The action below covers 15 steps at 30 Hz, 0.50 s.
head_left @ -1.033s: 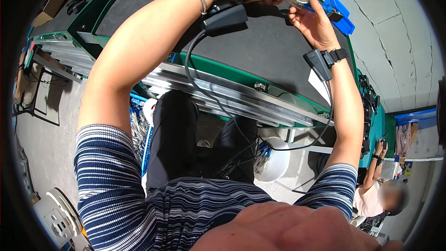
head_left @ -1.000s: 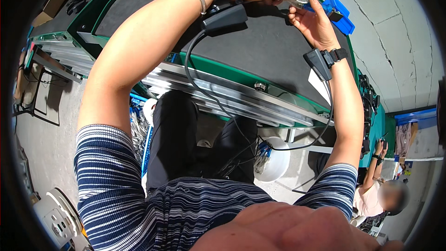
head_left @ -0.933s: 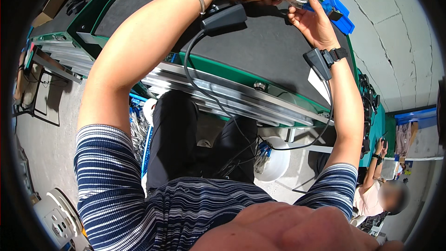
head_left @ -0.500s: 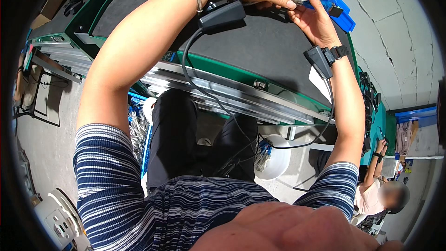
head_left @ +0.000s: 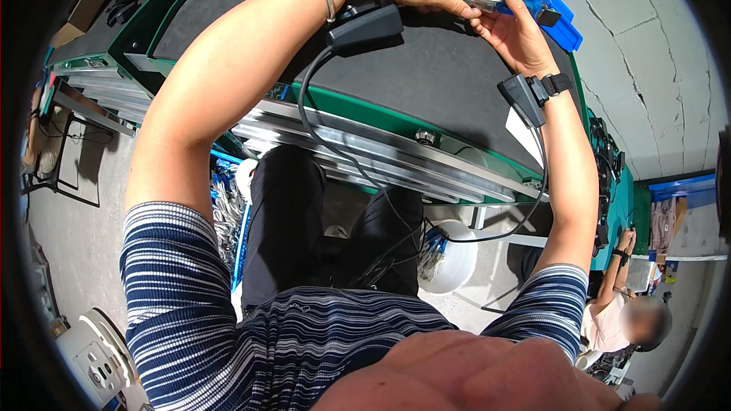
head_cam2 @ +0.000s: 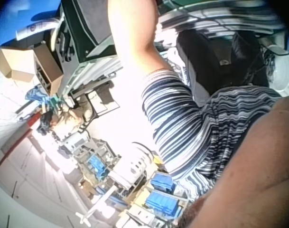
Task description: The recorder is assembling and inspecting electronic cable components at a workbench, including applying a blue sleeve or connector part to a silver cable bundle.
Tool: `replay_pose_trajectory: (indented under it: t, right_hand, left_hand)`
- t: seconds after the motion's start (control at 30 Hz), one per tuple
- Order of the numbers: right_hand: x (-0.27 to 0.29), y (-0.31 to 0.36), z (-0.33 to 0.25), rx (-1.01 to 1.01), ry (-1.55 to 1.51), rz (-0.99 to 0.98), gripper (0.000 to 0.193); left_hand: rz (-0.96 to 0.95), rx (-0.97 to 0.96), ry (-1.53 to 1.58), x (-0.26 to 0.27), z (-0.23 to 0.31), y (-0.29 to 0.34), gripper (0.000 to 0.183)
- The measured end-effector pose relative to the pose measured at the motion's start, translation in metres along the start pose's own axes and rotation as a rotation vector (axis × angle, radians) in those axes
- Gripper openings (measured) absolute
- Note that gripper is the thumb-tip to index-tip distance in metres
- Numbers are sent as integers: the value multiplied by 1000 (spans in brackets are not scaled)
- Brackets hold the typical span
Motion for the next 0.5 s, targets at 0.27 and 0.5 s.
replay_pose_trajectory:
  t: [0.27, 0.5]
  right_hand:
    - [2, 0, 1, -8, -5, 9, 52]
    - [2, -2, 3, -34, -11, -26, 50]
  left_hand:
    - [-49, 113, -73, 4, -6, 1, 40]
    - [125, 47, -213, 13, -8, -4, 46]
Point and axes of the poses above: each hand's wrist, its own y-axis away from the middle knuckle, its own x-axis out of the back of the hand, z = x × y, the point moved 8 cm from there along -y, towards the middle knuckle, and after that the axes turned 1 degree about -y, right-handed, at the moved point
